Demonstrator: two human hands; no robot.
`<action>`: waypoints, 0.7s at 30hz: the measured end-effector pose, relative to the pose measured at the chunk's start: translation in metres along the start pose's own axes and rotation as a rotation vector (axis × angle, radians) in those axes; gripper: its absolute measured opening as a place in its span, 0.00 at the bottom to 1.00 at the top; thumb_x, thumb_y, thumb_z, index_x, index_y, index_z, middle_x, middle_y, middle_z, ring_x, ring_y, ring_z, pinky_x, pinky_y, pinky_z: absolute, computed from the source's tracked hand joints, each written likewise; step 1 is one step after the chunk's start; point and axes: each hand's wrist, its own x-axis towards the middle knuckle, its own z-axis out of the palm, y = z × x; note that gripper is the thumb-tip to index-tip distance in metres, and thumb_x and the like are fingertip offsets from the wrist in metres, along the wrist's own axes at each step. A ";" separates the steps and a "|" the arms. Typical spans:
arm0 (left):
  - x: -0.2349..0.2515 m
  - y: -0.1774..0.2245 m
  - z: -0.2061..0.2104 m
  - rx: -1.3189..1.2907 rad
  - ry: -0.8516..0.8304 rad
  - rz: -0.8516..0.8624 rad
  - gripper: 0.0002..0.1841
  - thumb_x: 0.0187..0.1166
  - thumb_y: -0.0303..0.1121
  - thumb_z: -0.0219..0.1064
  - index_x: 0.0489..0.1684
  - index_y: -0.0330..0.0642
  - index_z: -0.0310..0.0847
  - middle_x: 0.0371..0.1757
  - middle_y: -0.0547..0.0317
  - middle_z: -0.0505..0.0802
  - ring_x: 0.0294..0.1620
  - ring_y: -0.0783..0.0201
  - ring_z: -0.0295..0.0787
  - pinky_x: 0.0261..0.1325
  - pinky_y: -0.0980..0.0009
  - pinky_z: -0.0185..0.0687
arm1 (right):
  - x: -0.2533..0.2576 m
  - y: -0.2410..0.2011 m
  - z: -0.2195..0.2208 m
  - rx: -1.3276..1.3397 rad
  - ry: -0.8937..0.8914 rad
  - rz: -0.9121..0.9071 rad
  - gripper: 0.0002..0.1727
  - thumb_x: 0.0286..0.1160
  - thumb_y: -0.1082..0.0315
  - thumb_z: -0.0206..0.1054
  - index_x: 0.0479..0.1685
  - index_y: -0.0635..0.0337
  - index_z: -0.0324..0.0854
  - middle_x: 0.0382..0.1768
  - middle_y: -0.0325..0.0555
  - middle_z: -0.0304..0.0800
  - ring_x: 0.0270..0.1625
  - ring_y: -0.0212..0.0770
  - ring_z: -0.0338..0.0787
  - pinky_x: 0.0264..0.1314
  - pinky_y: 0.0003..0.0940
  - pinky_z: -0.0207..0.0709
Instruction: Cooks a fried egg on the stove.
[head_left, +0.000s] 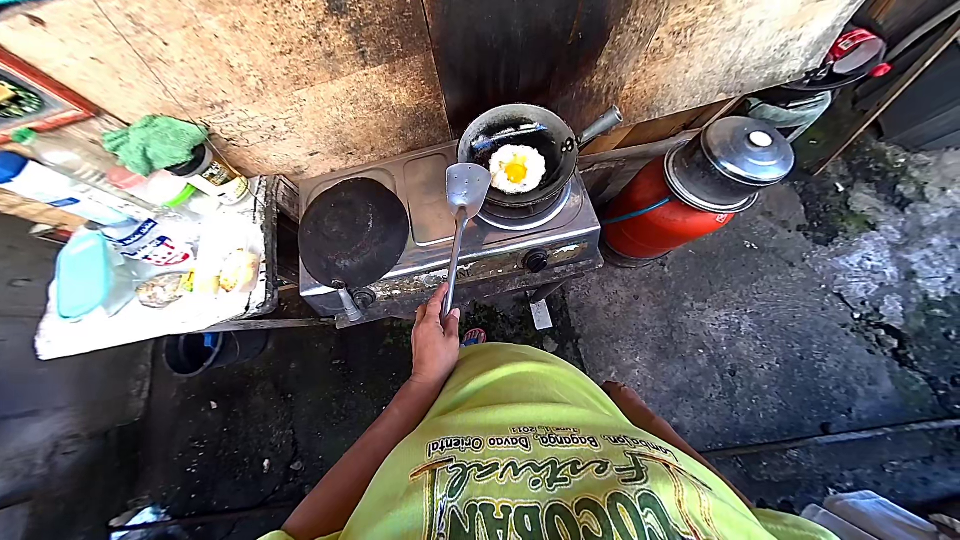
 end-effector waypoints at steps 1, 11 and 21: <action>0.000 0.000 0.000 0.000 0.000 0.000 0.26 0.89 0.35 0.61 0.87 0.45 0.70 0.63 0.41 0.86 0.48 0.55 0.89 0.54 0.60 0.86 | 0.000 0.000 0.000 0.003 0.001 0.000 0.24 0.89 0.55 0.61 0.70 0.65 0.82 0.71 0.65 0.85 0.79 0.61 0.81 0.82 0.61 0.68; 0.000 -0.002 0.003 -0.016 0.015 -0.006 0.26 0.89 0.35 0.61 0.87 0.46 0.70 0.64 0.41 0.86 0.48 0.56 0.90 0.54 0.61 0.87 | 0.006 0.006 0.001 -0.027 -0.001 0.002 0.24 0.89 0.53 0.60 0.69 0.63 0.83 0.71 0.64 0.86 0.78 0.61 0.81 0.82 0.62 0.69; 0.000 -0.001 0.005 -0.013 0.028 0.002 0.26 0.89 0.34 0.61 0.86 0.45 0.70 0.62 0.41 0.86 0.45 0.57 0.89 0.52 0.63 0.86 | 0.010 0.006 0.001 -0.019 -0.010 0.008 0.25 0.89 0.52 0.61 0.70 0.63 0.82 0.71 0.64 0.85 0.79 0.60 0.81 0.82 0.61 0.69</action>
